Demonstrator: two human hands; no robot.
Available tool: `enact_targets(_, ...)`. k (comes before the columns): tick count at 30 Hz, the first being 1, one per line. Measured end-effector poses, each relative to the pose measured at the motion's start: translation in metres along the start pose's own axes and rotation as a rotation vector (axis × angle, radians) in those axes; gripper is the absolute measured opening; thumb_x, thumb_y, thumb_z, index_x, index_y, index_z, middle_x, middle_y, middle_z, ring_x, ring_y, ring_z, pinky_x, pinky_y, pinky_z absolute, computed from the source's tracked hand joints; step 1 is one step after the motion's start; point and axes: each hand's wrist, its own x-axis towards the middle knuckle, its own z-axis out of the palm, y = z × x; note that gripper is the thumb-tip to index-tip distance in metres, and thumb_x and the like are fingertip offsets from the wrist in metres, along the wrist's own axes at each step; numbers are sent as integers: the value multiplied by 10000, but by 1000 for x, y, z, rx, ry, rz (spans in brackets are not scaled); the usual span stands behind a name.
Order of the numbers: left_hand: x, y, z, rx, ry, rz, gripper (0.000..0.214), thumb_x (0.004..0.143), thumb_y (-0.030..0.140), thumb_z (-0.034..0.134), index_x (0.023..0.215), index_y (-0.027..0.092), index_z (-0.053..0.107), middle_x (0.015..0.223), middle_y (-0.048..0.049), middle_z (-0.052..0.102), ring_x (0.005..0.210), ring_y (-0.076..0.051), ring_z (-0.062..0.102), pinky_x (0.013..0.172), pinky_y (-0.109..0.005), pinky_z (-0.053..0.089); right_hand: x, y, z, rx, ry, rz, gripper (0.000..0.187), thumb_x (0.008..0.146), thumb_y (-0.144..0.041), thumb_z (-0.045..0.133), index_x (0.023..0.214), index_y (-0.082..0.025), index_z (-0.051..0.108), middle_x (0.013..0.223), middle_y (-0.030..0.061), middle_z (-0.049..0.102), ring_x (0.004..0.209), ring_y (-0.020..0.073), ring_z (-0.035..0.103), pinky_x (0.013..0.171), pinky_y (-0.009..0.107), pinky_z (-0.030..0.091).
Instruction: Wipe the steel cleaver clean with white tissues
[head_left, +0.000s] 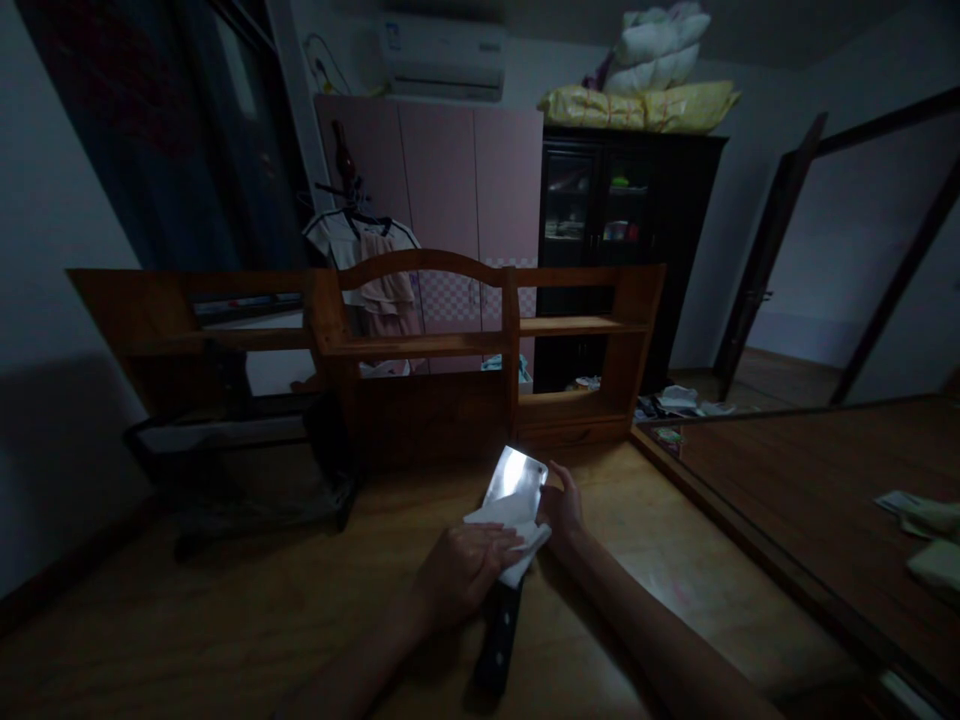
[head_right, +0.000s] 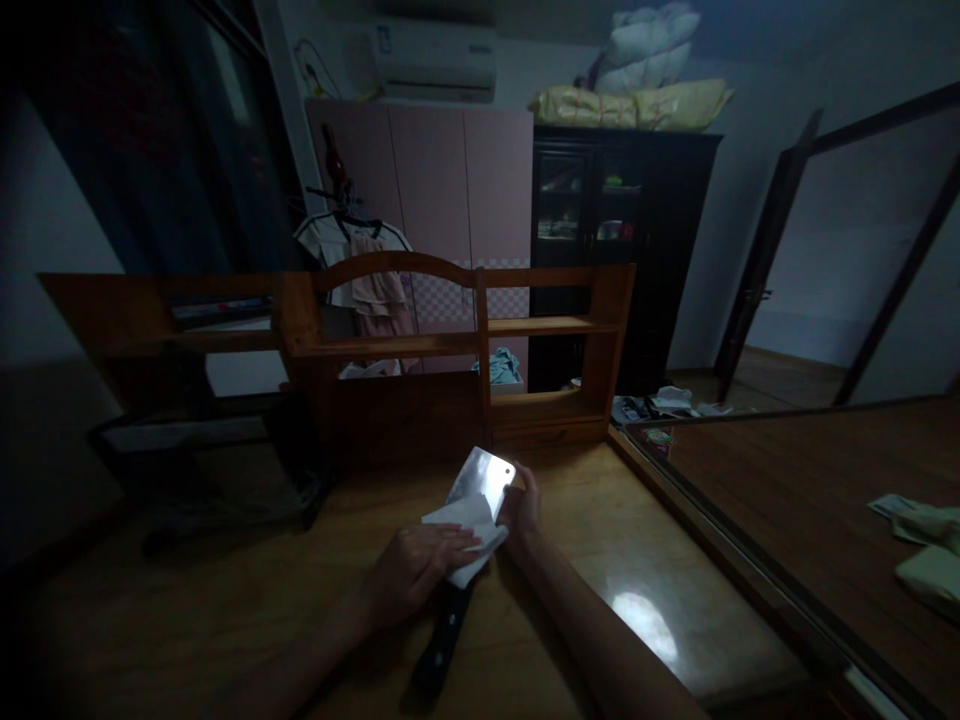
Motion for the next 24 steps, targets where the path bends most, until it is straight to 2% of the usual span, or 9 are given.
enact_targets(3,-5,-13,-2,84,93,-88,405,968,157,316,1156,229,668,1178,-25,683,1120,-153,623,1017,-332,465,-1,3,3,94,-44,-60,327,789,-465,525,736,-156,621,630,77,681,572,213,642,564,312,509)
enact_targets(5,-9,-21,-3,137,152,-142,395,966,158,328,1152,220,671,1180,-41,681,1115,-158,627,1008,-333,474,-2,4,5,102,-76,-60,315,781,-456,539,774,-152,625,705,94,702,676,246,669,641,348,523)
enact_targets(9,-13,-30,-4,196,224,-160,401,958,144,331,1189,218,650,1236,-50,648,1178,-172,585,1036,-363,452,-4,3,8,117,-77,-46,311,791,-444,533,810,-150,633,680,87,695,612,241,649,623,359,517)
enact_targets(11,-12,-27,-3,184,198,-113,411,954,132,326,1208,221,637,1255,-39,637,1200,-169,567,1044,-366,443,-4,2,7,143,-51,-40,305,801,-436,520,798,-153,634,650,81,688,570,233,635,595,354,512)
enact_targets(15,-8,-11,1,85,23,17,415,955,137,323,1250,218,605,1249,-29,643,1180,-158,582,1037,-344,449,-1,2,3,126,12,-31,311,815,-428,504,715,-158,620,572,65,658,478,202,596,511,311,481)
enact_targets(17,-6,-4,3,44,-15,49,427,957,133,308,1242,229,611,1235,-24,652,1164,-152,593,1036,-339,448,0,2,0,84,21,-9,335,817,-441,499,681,-157,612,526,61,636,423,194,565,461,300,455)
enact_targets(20,-5,-3,3,25,19,40,441,956,124,298,1225,250,624,1223,-9,659,1156,-145,598,1025,-333,457,1,3,-2,78,18,-14,328,812,-444,513,694,-157,617,531,60,641,429,201,574,456,303,455)
enact_targets(24,-9,-16,1,73,132,-58,410,957,136,325,1166,237,664,1185,-22,679,1130,-161,618,995,-339,484,1,5,0,177,-45,-66,304,818,-421,511,749,-148,626,597,69,668,565,236,641,586,352,518)
